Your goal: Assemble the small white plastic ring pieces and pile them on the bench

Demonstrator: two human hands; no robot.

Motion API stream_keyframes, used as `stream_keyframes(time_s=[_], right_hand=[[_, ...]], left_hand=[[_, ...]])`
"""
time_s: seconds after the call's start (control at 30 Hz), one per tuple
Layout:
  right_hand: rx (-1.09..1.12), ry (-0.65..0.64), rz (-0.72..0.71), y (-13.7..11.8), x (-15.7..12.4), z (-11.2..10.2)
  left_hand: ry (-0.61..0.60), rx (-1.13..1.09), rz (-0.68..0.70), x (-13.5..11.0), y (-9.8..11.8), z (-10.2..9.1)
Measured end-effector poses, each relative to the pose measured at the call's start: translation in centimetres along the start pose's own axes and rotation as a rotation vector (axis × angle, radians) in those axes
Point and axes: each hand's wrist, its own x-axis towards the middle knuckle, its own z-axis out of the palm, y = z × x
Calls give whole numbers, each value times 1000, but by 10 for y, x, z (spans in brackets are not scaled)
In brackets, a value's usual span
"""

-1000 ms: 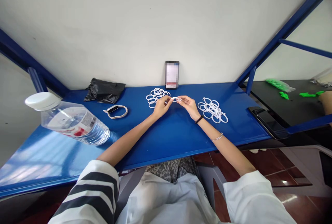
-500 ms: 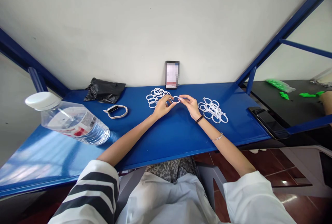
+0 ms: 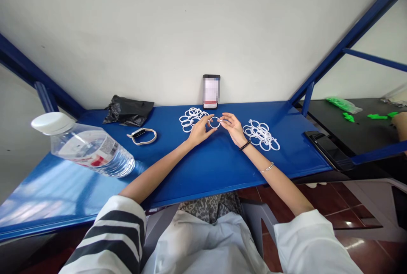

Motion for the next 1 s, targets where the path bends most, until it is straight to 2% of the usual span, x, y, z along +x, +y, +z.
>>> stream_keyframes(time_s=[0.23, 0.73, 1.0], right_hand=[[15, 6, 0, -1, -1, 0], [51, 58, 49, 0, 0, 2], [72, 25, 69, 0, 0, 2]], left_hand=[[-4, 8, 24, 1, 1, -2], [-2, -19, -11, 0, 6, -4], [5, -8, -6, 1, 1, -2]])
